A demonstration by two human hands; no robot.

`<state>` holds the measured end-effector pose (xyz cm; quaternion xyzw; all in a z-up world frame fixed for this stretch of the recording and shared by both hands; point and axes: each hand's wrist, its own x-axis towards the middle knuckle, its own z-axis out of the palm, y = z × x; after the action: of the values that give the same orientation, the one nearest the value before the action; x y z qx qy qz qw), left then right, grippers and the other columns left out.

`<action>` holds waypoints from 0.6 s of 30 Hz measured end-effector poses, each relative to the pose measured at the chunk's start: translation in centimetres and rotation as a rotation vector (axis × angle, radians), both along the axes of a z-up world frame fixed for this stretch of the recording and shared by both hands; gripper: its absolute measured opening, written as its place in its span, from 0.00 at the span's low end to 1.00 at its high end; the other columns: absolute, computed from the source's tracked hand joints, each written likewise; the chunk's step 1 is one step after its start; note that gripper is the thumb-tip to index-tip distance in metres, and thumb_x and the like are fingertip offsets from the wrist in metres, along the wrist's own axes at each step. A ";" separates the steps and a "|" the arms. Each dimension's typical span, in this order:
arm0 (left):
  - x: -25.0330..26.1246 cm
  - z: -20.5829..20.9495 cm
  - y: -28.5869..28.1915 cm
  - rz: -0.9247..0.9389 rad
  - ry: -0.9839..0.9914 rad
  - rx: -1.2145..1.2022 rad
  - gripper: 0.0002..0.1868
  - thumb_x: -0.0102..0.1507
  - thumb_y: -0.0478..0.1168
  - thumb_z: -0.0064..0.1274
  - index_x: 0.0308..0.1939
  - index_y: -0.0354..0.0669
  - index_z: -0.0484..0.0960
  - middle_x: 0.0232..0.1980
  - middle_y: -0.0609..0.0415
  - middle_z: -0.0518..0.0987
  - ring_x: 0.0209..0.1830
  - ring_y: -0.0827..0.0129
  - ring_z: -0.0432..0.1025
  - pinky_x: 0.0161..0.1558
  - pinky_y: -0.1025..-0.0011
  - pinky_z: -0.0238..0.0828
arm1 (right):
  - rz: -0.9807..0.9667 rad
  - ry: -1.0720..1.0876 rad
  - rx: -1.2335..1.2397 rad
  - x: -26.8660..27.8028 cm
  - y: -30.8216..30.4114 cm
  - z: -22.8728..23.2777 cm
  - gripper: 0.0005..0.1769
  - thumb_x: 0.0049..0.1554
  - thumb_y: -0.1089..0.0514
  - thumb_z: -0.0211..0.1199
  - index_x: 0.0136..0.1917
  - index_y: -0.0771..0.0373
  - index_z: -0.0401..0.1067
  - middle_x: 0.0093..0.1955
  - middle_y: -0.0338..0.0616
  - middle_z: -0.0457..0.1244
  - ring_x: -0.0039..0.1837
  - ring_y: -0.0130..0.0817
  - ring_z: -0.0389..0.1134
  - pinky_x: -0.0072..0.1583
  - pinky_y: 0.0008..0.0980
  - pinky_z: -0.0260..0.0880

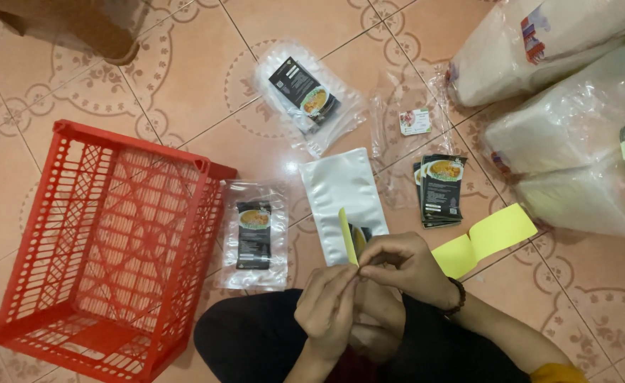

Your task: Apply adhesive labels to plastic food packaging pouches.

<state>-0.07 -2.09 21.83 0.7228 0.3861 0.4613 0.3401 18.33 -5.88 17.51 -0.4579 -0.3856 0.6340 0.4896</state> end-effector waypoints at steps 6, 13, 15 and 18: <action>0.2 0.2 0.0 -0.018 -0.009 -0.020 0.12 0.56 0.23 0.64 0.43 0.32 0.84 0.41 0.47 0.83 0.40 0.59 0.80 0.42 0.69 0.79 | -0.010 -0.014 -0.056 0.0 -0.5 -0.9 0.04 0.57 0.68 0.68 0.46 0.72 0.77 0.44 0.39 0.68 0.46 0.21 0.68 0.47 0.21 0.70; 0.4 0.3 -0.2 -0.018 -0.005 -0.021 0.13 0.56 0.22 0.63 0.44 0.31 0.84 0.42 0.47 0.84 0.40 0.60 0.81 0.43 0.71 0.80 | -0.024 0.004 -0.055 -0.1 0.0 0.4 0.04 0.57 0.68 0.67 0.46 0.71 0.76 0.44 0.38 0.67 0.45 0.19 0.67 0.46 0.20 0.69; 0.4 0.4 -0.2 -0.034 -0.014 -0.036 0.13 0.56 0.22 0.63 0.44 0.30 0.84 0.42 0.46 0.84 0.41 0.60 0.81 0.43 0.71 0.80 | -0.017 -0.031 -0.072 -0.1 -0.3 0.1 0.03 0.57 0.67 0.67 0.44 0.69 0.74 0.41 0.37 0.66 0.42 0.19 0.64 0.42 0.20 0.65; 0.5 0.2 -0.5 -0.061 -0.042 -0.092 0.13 0.57 0.22 0.62 0.45 0.30 0.84 0.43 0.45 0.84 0.42 0.60 0.81 0.44 0.71 0.80 | -0.027 -0.178 0.003 -0.1 -0.5 -0.2 0.05 0.56 0.65 0.67 0.41 0.67 0.72 0.39 0.35 0.64 0.39 0.18 0.60 0.40 0.19 0.61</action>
<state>0.39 -2.63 22.08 0.7081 0.3771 0.4476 0.3949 18.23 -6.36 17.26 -0.5167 -0.4226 0.5835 0.4626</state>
